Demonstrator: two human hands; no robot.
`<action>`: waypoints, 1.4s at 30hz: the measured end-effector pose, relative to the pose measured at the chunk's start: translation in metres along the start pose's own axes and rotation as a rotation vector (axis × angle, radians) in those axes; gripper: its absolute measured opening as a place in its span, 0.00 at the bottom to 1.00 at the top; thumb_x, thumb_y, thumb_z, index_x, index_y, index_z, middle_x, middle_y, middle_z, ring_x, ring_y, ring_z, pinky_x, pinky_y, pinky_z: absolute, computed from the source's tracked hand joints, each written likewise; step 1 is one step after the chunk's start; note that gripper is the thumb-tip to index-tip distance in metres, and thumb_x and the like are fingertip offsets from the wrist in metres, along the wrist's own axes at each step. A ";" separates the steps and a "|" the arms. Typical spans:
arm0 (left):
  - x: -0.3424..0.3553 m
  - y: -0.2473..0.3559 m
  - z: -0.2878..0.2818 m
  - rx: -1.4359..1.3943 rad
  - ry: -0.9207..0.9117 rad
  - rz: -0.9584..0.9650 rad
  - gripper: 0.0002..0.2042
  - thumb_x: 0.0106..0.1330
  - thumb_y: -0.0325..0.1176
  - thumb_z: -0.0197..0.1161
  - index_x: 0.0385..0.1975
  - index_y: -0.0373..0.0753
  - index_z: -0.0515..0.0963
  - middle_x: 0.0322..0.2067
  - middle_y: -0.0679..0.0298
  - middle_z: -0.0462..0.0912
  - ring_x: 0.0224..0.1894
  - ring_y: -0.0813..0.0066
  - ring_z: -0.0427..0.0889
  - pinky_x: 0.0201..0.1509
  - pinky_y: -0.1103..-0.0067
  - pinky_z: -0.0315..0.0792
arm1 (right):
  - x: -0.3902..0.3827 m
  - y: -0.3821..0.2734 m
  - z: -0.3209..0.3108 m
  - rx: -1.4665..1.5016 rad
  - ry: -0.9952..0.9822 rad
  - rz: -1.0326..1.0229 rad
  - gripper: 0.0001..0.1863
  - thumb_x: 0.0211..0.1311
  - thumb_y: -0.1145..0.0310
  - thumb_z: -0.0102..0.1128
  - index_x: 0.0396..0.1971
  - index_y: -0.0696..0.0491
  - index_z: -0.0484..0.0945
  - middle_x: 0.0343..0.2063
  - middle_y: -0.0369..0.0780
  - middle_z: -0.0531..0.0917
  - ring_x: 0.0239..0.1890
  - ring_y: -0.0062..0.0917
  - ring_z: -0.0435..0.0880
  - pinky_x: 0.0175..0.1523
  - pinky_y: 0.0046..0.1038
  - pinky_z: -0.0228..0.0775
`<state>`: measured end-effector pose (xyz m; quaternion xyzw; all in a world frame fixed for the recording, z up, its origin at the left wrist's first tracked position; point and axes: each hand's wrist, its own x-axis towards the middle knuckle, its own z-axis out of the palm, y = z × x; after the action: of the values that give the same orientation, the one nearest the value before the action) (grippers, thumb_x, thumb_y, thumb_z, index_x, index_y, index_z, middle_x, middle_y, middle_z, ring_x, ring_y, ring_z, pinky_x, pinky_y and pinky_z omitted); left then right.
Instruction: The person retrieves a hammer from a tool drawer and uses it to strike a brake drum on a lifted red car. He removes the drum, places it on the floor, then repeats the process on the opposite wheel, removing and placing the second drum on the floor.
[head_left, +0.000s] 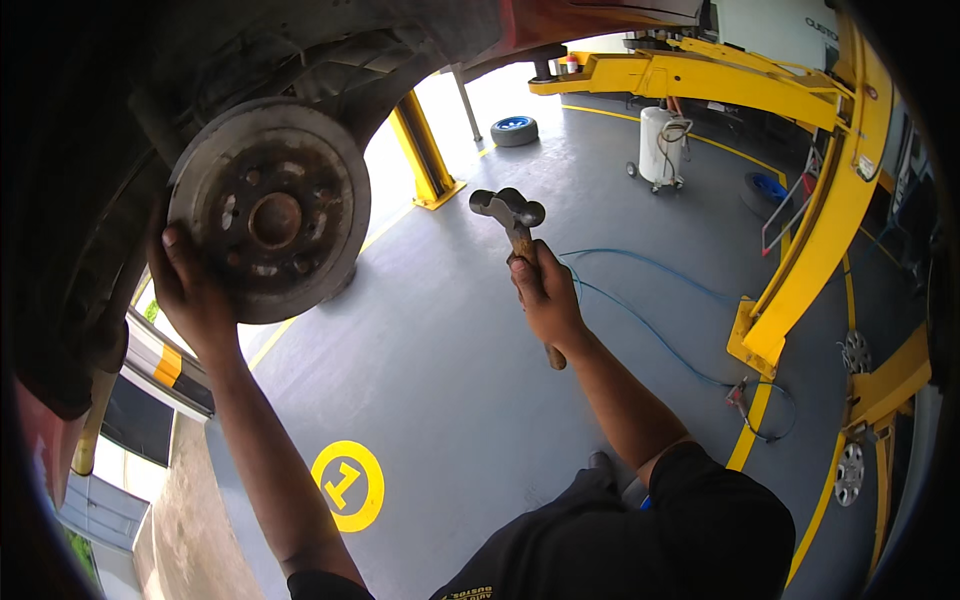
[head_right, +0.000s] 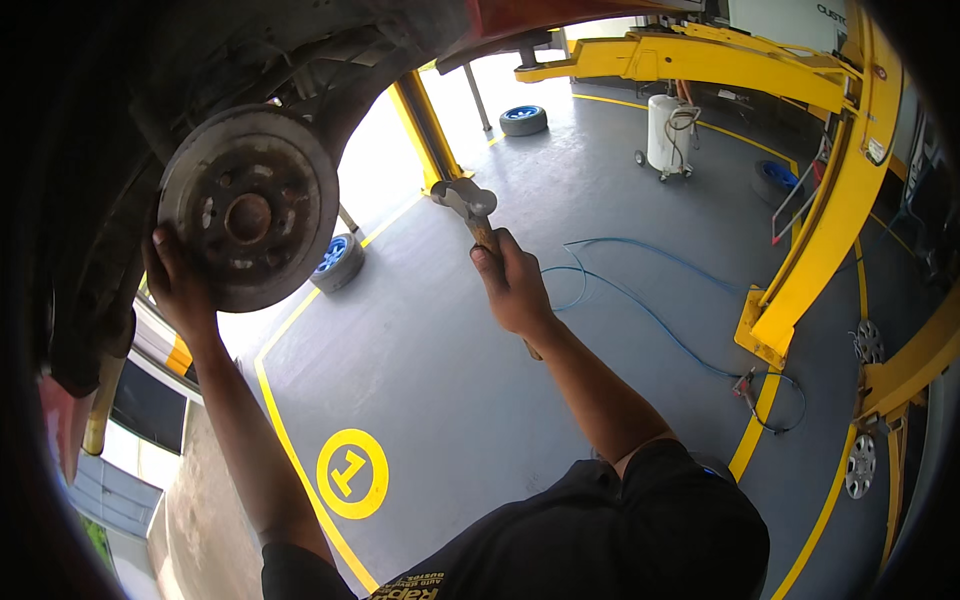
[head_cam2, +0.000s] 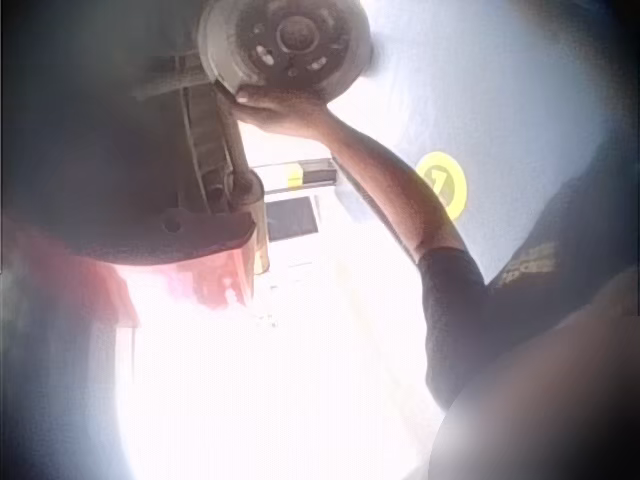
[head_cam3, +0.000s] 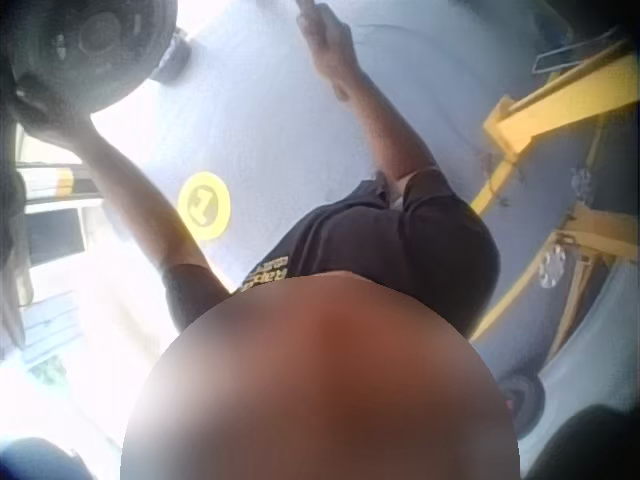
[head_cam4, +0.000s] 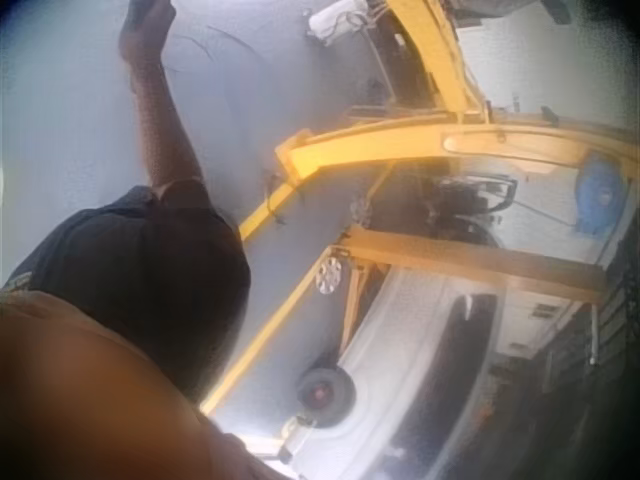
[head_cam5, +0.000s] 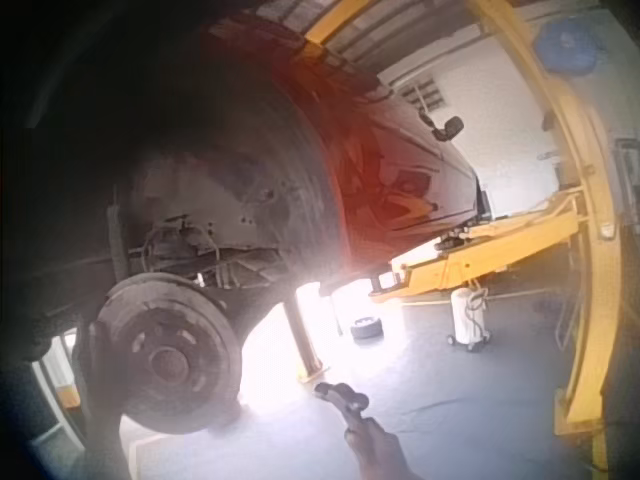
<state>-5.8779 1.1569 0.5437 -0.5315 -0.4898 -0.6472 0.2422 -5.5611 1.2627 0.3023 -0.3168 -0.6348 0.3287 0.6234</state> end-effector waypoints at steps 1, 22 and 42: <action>0.001 -0.004 -0.002 0.042 -0.003 -0.055 0.25 0.82 0.49 0.47 0.67 0.39 0.74 0.59 0.53 0.82 0.60 0.61 0.82 0.65 0.69 0.72 | 0.017 -0.005 -0.031 -0.042 0.024 -0.008 0.17 0.78 0.55 0.55 0.39 0.56 0.73 0.18 0.37 0.74 0.20 0.23 0.71 0.29 0.29 0.65; -0.097 -0.073 -0.030 0.429 0.480 -0.283 0.23 0.79 0.31 0.50 0.72 0.38 0.68 0.70 0.52 0.68 0.67 0.57 0.74 0.68 0.68 0.75 | 0.441 -0.024 -0.494 -1.311 -0.272 -0.026 0.28 0.60 0.53 0.73 0.61 0.42 0.81 0.57 0.40 0.84 0.61 0.34 0.79 0.69 0.36 0.66; -0.096 0.010 0.026 -0.342 0.487 -0.585 0.29 0.80 0.52 0.52 0.64 0.29 0.66 0.58 0.48 0.79 0.60 0.53 0.80 0.64 0.63 0.75 | 0.198 -0.112 0.104 0.582 -0.539 -0.201 0.30 0.76 0.47 0.54 0.63 0.59 0.72 0.58 0.45 0.79 0.60 0.32 0.77 0.66 0.34 0.66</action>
<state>-5.8268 1.1563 0.4571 -0.2339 -0.4339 -0.8677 0.0650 -5.6687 1.3555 0.5080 0.0340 -0.6836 0.5033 0.5275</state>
